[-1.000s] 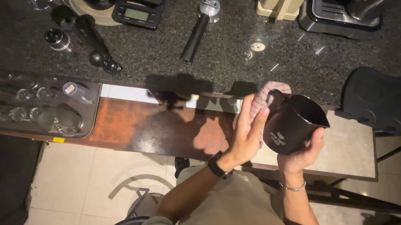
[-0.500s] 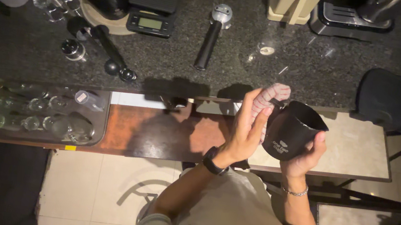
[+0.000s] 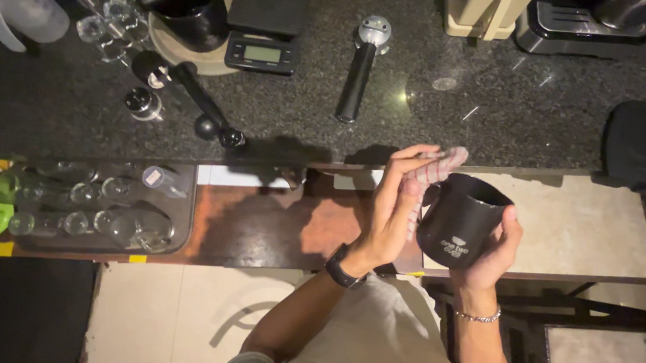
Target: The person wipes a black metal milk pitcher with a red-and-white checkered cloth, rotating it to clean the exterior and interior. The person then wipes a digital scale on the countertop with the same cloth.
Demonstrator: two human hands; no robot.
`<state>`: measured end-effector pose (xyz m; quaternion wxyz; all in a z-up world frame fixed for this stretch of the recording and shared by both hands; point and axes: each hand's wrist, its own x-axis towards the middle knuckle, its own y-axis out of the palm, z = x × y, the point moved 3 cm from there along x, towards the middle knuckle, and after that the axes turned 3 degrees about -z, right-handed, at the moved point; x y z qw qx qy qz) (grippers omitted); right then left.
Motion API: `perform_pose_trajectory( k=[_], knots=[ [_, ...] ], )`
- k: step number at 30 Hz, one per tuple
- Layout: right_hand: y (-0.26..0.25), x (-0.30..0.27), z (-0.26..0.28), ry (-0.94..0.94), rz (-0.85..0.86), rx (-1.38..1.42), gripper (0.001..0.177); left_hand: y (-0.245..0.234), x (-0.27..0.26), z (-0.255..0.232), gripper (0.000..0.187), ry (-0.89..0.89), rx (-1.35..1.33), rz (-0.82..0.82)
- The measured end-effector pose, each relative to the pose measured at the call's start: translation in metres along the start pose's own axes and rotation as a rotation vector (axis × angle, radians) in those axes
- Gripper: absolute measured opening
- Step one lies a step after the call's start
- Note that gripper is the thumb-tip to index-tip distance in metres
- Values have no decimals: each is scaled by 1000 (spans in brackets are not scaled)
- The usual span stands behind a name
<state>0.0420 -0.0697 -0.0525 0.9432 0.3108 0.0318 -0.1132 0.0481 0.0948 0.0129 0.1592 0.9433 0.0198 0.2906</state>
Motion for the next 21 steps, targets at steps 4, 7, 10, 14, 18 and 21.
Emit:
perform_pose_trajectory(
  k=[4,7,10,14,18,21],
  knots=[
    [-1,-6,-4,-52,-3,2,56,-8,-6,1,31,-202,-95,25],
    [-2,-7,-1,-103,-13,-40,56,-15,-10,-3,35,-355,-16,-31],
    [1,-8,0,-100,12,-61,57,-23,-6,-10,34,-344,85,-13],
    [10,-13,-2,-69,10,-92,56,-34,-2,-19,27,-101,108,73],
    [20,-24,-10,-47,-52,-12,55,-34,-7,-18,25,-155,170,1],
    [31,-34,-23,-106,-73,27,56,-36,-9,-16,27,-465,-52,-142]
  ],
)
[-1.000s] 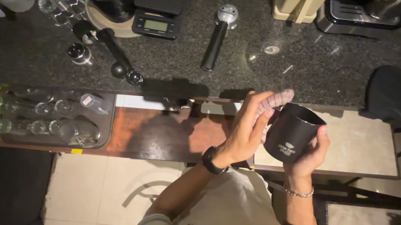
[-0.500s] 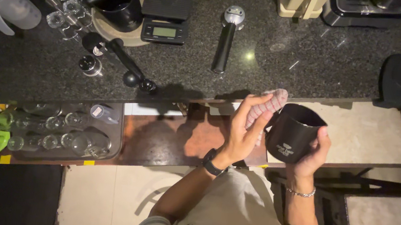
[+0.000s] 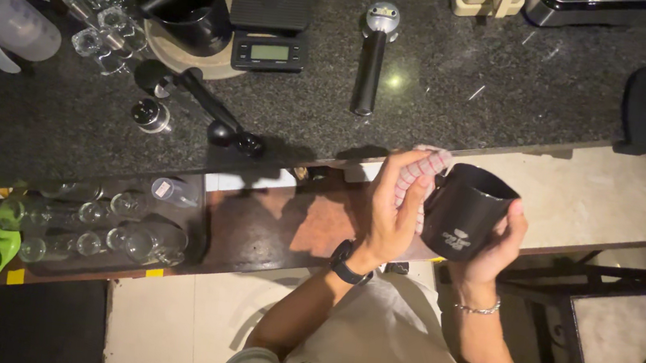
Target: The person wipes a black metal milk pitcher with a red-and-white checkered cloth, rotating it to clean the exterior and interior. The person then wipes a digital scale on the countertop with the same cloth.
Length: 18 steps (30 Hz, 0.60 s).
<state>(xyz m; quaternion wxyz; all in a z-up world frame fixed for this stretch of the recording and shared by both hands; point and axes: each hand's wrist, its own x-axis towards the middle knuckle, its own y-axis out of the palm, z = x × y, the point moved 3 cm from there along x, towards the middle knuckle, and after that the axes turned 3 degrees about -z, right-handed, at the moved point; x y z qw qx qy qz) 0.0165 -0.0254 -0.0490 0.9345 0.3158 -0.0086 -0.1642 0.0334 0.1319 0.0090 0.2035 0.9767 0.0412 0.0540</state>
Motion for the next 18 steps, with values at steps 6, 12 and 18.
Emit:
perform_pose_trajectory(
  k=[6,12,18],
  knots=[
    [-11,7,6,111,37,-133,55,-22,4,-38,21,395,408,322],
    [-6,-2,-10,-16,-10,-89,57,-21,6,-33,20,313,431,153],
    [6,-6,-10,76,266,-162,59,-26,7,-32,21,431,447,107]
  ],
)
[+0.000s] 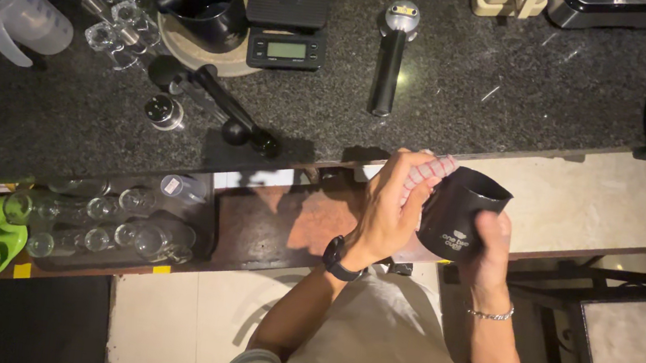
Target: The person wipes a black metal milk pitcher with a red-and-white checkered cloth, rotating it to clean the exterior and interior. The person then wipes a digital scale on the countertop with the same cloth.
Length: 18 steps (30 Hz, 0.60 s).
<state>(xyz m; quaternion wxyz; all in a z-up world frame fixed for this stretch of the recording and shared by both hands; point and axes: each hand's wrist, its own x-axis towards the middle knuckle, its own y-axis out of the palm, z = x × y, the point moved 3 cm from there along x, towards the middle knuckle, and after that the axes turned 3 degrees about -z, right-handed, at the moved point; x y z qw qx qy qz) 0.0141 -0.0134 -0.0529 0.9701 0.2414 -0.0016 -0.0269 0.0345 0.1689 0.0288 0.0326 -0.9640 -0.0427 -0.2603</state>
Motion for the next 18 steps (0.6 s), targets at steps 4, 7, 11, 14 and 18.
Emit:
perform_pose_trajectory(
  k=[4,7,11,14,18],
  knots=[
    [7,1,1,-38,-104,6,58,3,-3,2,21,-27,47,-54],
    [21,-3,-4,-110,-138,59,58,6,-4,2,23,37,111,-124],
    [31,-8,-7,-136,-121,81,58,6,-7,1,23,18,81,-213],
    [18,0,-4,-66,-81,7,56,2,-3,1,21,22,53,-139],
    [-8,12,-1,24,-73,-66,52,-8,5,-1,18,115,41,90]
  ],
)
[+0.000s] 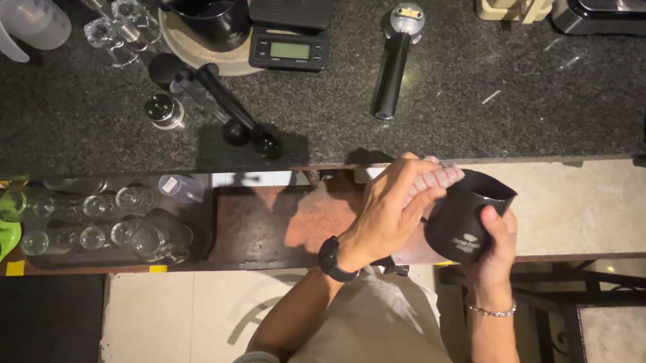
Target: The person wipes a black metal milk pitcher with a red-and-white checkered cloth, rotating it to clean the exterior and interior. The person then wipes a digital scale on the countertop with the same cloth.
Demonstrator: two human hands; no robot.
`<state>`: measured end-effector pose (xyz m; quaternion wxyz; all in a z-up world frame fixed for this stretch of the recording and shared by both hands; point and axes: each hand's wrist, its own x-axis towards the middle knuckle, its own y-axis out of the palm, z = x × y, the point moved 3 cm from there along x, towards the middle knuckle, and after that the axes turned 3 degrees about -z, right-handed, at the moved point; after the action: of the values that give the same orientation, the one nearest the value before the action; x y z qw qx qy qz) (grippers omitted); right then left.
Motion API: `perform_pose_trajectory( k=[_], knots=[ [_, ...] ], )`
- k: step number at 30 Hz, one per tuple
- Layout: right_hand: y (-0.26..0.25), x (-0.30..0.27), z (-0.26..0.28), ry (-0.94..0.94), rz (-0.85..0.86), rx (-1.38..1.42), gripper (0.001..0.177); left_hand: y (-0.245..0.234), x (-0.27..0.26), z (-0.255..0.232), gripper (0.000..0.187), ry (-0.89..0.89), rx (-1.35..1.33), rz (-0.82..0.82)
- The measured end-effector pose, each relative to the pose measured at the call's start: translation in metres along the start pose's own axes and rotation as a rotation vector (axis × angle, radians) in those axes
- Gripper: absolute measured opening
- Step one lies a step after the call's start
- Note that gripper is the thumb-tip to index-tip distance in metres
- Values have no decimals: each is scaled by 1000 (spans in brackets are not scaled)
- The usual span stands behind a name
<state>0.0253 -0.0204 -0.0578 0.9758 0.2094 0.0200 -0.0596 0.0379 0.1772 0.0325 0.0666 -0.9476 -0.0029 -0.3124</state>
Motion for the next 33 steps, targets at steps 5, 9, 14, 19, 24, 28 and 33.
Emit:
perform_pose_trajectory(
  k=[5,9,14,19,24,28,33],
  knots=[
    [-9,1,-6,-20,-15,61,49,-1,0,-5,17,-162,-26,39],
    [-6,-3,-1,-52,16,-5,49,0,0,-9,20,-163,-268,32],
    [-2,-7,-3,-90,-83,-20,46,4,2,-8,23,-174,-32,-35],
    [7,-11,-13,-143,-112,58,49,12,-1,-5,21,-157,21,-140],
    [6,-10,-13,-84,-86,101,53,12,-7,8,20,-190,-142,-121],
    [10,-9,-11,-27,-69,144,54,16,-16,23,21,-302,-247,-171],
    [30,-12,-13,13,-116,240,54,30,-28,27,30,-401,-400,-345]
  ],
)
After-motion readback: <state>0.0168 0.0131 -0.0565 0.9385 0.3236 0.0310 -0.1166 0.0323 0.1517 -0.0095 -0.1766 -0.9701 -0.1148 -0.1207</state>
